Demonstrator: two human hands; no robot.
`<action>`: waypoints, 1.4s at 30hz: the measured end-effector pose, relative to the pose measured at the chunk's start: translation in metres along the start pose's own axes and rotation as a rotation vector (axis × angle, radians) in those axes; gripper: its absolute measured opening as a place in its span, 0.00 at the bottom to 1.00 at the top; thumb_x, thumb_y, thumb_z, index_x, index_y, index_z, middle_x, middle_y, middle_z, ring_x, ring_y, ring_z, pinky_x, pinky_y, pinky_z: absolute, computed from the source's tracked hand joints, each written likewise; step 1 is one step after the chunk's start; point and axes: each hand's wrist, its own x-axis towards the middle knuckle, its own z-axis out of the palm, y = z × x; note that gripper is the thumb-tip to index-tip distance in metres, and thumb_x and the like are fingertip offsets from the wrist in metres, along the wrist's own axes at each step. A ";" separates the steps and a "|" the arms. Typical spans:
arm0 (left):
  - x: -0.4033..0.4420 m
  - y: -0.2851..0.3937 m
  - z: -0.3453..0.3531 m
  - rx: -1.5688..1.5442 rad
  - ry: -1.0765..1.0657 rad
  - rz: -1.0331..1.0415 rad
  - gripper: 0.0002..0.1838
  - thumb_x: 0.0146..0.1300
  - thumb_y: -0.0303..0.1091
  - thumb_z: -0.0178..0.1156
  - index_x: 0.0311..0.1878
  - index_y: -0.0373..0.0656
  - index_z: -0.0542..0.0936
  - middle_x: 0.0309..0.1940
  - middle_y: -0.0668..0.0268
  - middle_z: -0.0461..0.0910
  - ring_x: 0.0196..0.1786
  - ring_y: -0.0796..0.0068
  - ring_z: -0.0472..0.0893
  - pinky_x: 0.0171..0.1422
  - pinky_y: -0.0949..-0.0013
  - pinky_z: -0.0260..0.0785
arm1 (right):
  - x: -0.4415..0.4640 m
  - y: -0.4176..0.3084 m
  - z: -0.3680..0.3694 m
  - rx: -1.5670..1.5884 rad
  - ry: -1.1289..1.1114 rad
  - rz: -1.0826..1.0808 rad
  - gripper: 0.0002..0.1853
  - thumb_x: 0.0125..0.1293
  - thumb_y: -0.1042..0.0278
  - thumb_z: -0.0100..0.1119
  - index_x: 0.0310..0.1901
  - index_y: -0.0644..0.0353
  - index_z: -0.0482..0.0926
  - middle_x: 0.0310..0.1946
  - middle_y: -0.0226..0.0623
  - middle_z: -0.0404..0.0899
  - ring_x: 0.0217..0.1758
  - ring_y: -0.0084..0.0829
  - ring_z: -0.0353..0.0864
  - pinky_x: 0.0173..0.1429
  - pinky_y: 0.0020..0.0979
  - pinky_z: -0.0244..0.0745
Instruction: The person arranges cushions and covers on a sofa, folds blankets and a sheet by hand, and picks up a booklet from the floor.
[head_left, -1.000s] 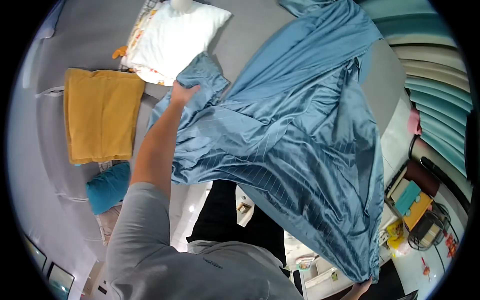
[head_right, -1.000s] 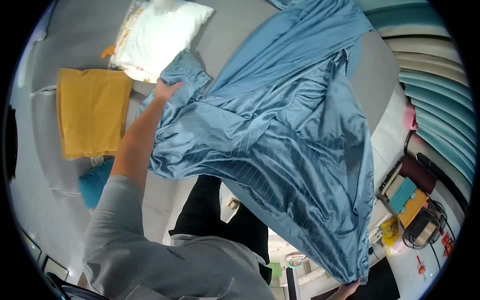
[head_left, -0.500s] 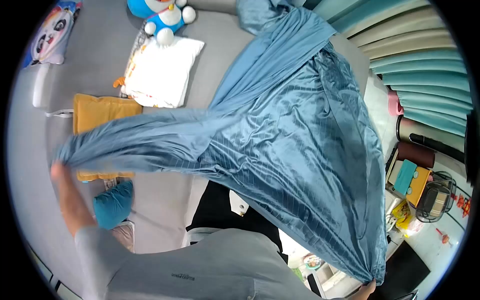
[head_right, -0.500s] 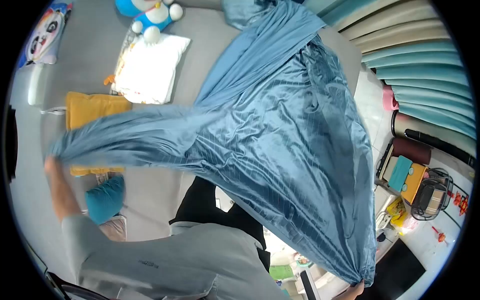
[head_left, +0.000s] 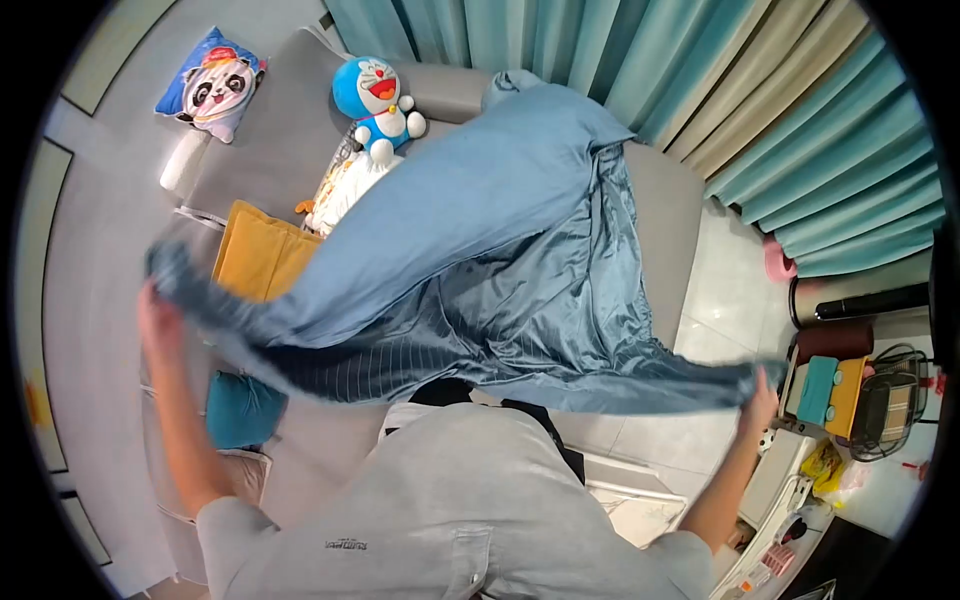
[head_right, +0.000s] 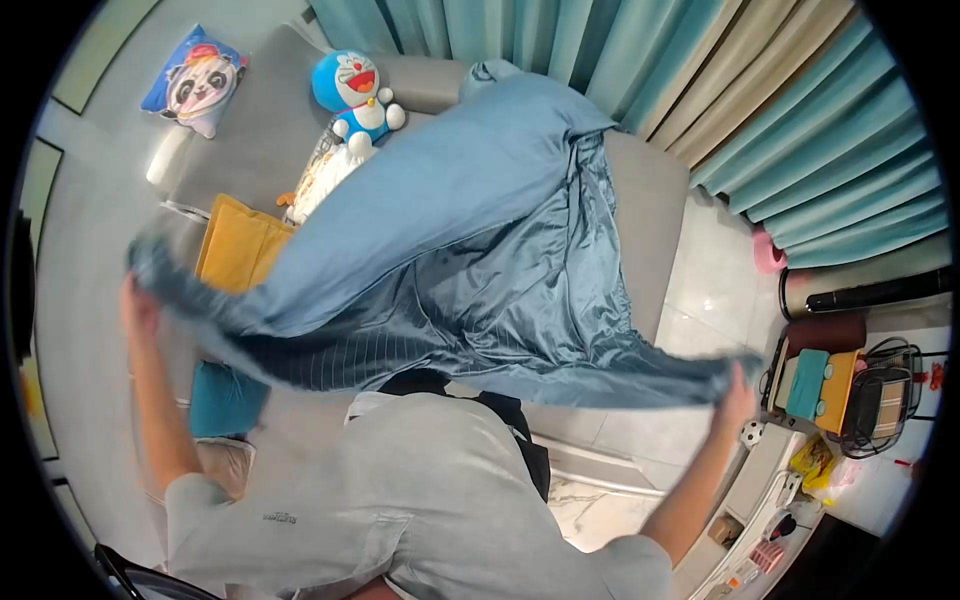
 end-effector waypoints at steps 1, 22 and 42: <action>-0.028 -0.020 0.133 0.026 0.031 -0.014 0.09 0.74 0.38 0.54 0.48 0.46 0.79 0.41 0.72 0.82 0.36 0.84 0.79 0.36 0.78 0.71 | -0.010 -0.017 0.045 -0.149 -0.130 -0.184 0.18 0.66 0.56 0.64 0.44 0.65 0.82 0.35 0.34 0.82 0.33 0.27 0.81 0.31 0.29 0.74; -0.217 -0.174 0.517 0.048 -0.596 -0.367 0.10 0.63 0.32 0.68 0.38 0.35 0.81 0.33 0.70 0.81 0.37 0.84 0.75 0.42 0.74 0.70 | -0.281 -0.042 0.257 0.132 -0.885 -0.150 0.15 0.69 0.61 0.63 0.29 0.64 0.79 0.21 0.23 0.74 0.24 0.16 0.67 0.28 0.27 0.63; -0.103 -0.067 0.288 0.432 0.392 -0.167 0.23 0.67 0.53 0.61 0.25 0.43 0.80 0.20 0.72 0.74 0.21 0.79 0.69 0.26 0.69 0.62 | -0.069 0.006 0.121 -0.169 -0.150 -0.409 0.13 0.66 0.71 0.47 0.39 0.62 0.83 0.29 0.33 0.73 0.31 0.26 0.71 0.36 0.31 0.68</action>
